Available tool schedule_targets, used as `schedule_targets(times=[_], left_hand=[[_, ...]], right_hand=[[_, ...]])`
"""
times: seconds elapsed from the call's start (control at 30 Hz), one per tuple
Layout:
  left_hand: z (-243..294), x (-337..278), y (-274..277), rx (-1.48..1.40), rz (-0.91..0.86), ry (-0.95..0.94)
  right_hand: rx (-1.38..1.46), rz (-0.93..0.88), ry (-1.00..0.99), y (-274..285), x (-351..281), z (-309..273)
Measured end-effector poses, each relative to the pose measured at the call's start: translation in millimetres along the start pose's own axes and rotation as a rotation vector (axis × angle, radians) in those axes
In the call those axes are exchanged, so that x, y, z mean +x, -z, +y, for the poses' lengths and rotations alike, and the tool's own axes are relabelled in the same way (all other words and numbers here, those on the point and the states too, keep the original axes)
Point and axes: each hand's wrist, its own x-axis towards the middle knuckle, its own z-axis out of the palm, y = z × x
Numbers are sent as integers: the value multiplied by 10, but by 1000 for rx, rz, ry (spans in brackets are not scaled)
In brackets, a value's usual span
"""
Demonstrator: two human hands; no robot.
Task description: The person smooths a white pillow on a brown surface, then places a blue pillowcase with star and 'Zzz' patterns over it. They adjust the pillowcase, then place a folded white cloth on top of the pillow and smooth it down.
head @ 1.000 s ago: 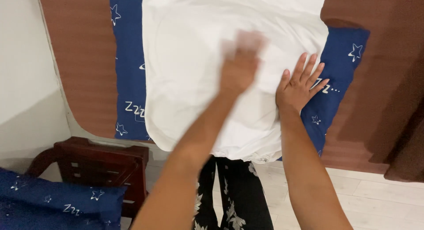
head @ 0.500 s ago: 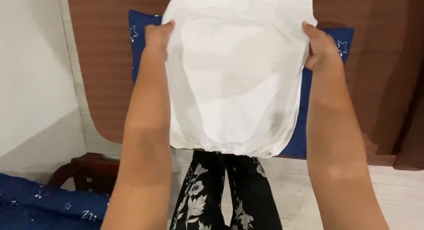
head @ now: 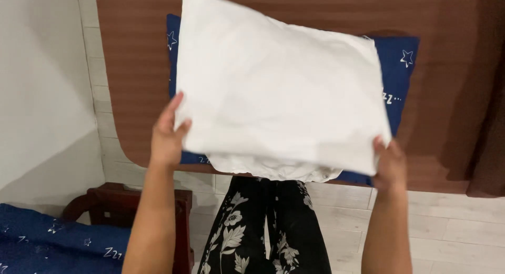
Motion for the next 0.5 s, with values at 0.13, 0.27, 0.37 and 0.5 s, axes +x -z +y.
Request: schedule_targets(times=[0.13,0.27,0.37,0.5], left_hand=[[-469,-256,16,-31,-33,48],[-905,-297,-315,634,253,-89],[-1095,-162,-1325,859,198,-566],[-459,-340,-2789,760,-330,-667]], right_hand=[[-237,111,-162,-121,-497,276],[-849,293,451,-307,-596,294],[-1049,283,917,-769,-408,98],[-1209,190,886,-1220,323,175]])
